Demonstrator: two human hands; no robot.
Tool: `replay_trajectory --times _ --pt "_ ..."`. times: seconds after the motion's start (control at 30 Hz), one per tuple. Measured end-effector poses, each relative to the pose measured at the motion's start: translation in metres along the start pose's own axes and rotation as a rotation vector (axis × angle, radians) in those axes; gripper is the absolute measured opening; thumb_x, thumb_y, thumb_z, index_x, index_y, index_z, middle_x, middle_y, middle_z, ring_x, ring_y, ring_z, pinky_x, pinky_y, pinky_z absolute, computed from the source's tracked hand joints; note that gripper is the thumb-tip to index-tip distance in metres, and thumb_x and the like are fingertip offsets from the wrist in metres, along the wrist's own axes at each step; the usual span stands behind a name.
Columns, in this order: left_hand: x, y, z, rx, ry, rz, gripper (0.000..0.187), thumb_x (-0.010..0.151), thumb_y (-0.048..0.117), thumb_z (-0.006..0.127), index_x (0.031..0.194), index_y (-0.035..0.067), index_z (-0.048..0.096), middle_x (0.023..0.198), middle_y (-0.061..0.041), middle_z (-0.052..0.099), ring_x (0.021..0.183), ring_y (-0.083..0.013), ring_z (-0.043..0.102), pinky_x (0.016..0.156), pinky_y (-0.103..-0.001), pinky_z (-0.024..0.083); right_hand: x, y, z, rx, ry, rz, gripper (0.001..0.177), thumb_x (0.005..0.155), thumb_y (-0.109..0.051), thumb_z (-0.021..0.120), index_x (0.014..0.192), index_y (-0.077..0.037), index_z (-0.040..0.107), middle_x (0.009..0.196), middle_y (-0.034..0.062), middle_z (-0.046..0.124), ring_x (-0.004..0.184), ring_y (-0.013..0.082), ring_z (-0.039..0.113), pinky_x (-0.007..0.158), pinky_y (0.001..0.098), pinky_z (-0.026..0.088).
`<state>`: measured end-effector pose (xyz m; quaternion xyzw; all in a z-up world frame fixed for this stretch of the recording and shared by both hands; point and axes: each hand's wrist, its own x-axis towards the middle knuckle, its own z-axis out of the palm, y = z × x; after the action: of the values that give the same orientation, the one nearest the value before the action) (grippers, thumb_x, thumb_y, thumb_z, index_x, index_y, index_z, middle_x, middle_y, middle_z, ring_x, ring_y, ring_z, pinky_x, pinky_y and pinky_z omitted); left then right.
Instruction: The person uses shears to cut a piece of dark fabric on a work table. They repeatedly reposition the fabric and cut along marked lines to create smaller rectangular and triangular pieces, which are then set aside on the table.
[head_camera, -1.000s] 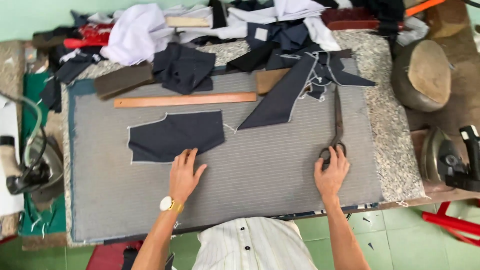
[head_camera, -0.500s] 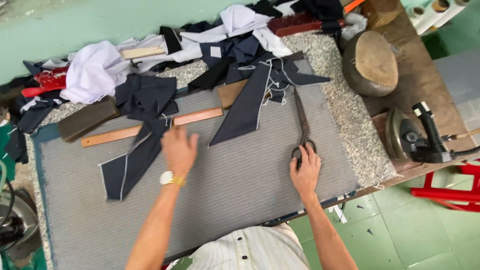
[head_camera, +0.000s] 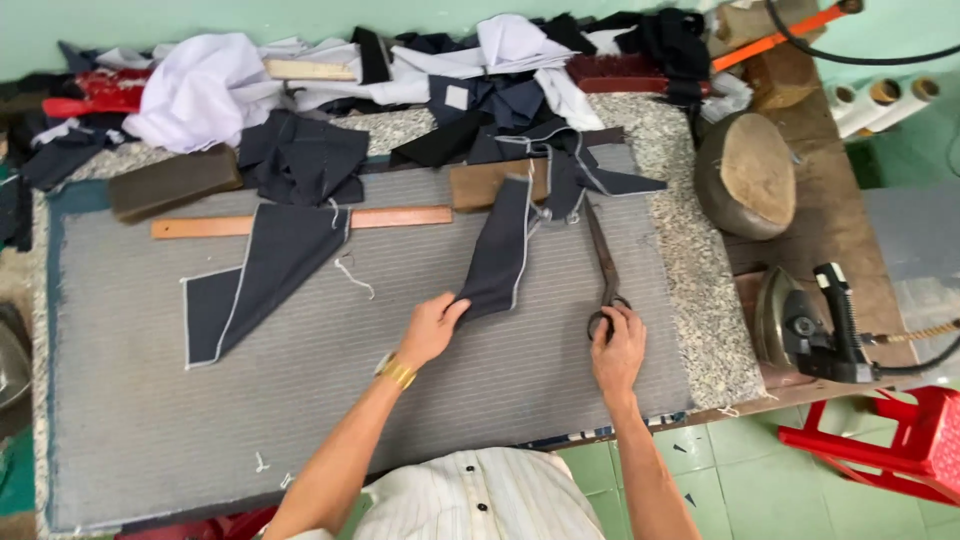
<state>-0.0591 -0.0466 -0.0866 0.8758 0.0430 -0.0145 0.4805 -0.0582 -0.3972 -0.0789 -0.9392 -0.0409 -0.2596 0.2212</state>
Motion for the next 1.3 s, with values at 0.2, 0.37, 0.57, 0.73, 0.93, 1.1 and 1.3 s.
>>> replay_trajectory --times 0.2,0.37,0.57,0.73,0.93,1.1,1.3 --pt "-0.104 -0.075 -0.118 -0.218 0.099 -0.569 0.053 0.105 0.053 0.059 0.089 0.008 0.082 0.076 -0.013 0.075 0.076 -0.0195 0.064 0.071 -0.041 0.053 0.0 -0.001 0.001 0.021 0.026 -0.018 0.025 0.093 -0.003 0.068 0.115 -0.015 0.071 0.114 0.0072 0.063 0.104 0.0282 0.066 0.088 0.0397 0.048" --pt "-0.145 -0.047 -0.192 0.144 0.285 -0.569 0.051 0.111 0.046 0.048 0.095 0.005 0.074 0.072 -0.024 0.068 0.067 -0.0397 0.066 0.067 -0.049 0.051 -0.002 -0.001 0.005 0.003 0.028 -0.05 0.027 0.092 -0.003 0.069 0.116 -0.015 0.07 0.114 0.008 0.063 0.103 0.0294 0.065 0.088 0.0408 0.047" --pt "-0.134 -0.008 -0.166 0.401 0.417 -0.099 0.024 0.104 0.027 0.065 0.11 0.005 0.072 0.095 -0.018 0.072 0.093 -0.0393 0.069 0.084 -0.046 0.051 -0.003 -0.004 0.007 -0.014 0.016 -0.051 0.029 0.094 -0.001 0.068 0.12 -0.013 0.069 0.116 0.0089 0.061 0.1 0.0288 0.063 0.088 0.0398 0.046" --pt "-0.097 0.017 -0.125 0.411 0.399 0.174 0.026 0.099 0.028 0.069 0.115 0.007 0.071 0.102 -0.014 0.069 0.099 -0.0334 0.064 0.084 -0.043 0.047 0.012 -0.009 -0.011 -0.038 -0.142 0.015 0.029 0.089 0.0 0.071 0.116 -0.011 0.07 0.109 0.0096 0.064 0.092 0.0281 0.066 0.083 0.0391 0.052" --pt "-0.058 0.023 -0.071 0.44 0.26 0.307 0.041 0.1 0.03 0.063 0.13 0.001 0.063 0.12 -0.02 0.068 0.116 -0.0348 0.064 0.1 -0.043 0.047 0.02 -0.017 -0.042 0.146 -0.552 0.512 0.073 0.086 -0.022 0.072 0.154 -0.009 0.049 0.103 0.0214 0.068 0.097 0.0404 0.07 0.083 0.0552 0.056" --pt "-0.046 0.04 -0.045 0.405 0.192 0.411 0.063 0.101 0.036 0.06 0.148 -0.003 0.047 0.142 -0.028 0.057 0.14 -0.0416 0.048 0.119 -0.053 0.03 -0.014 -0.005 -0.061 0.862 -0.516 0.828 0.063 0.097 -0.013 0.065 0.15 0.005 0.037 0.052 0.0111 0.045 0.029 0.0192 0.041 0.024 0.0305 0.029" --pt "-0.055 0.011 -0.057 0.569 0.002 0.431 0.056 0.106 0.04 0.049 0.15 0.005 0.049 0.16 -0.014 0.042 0.152 -0.0347 0.031 0.125 -0.054 0.023 0.002 -0.097 -0.108 1.276 -0.959 0.647 0.057 0.105 -0.036 0.046 0.141 0.007 0.049 0.061 0.0057 0.044 0.044 0.0134 0.035 0.038 0.0269 0.031"
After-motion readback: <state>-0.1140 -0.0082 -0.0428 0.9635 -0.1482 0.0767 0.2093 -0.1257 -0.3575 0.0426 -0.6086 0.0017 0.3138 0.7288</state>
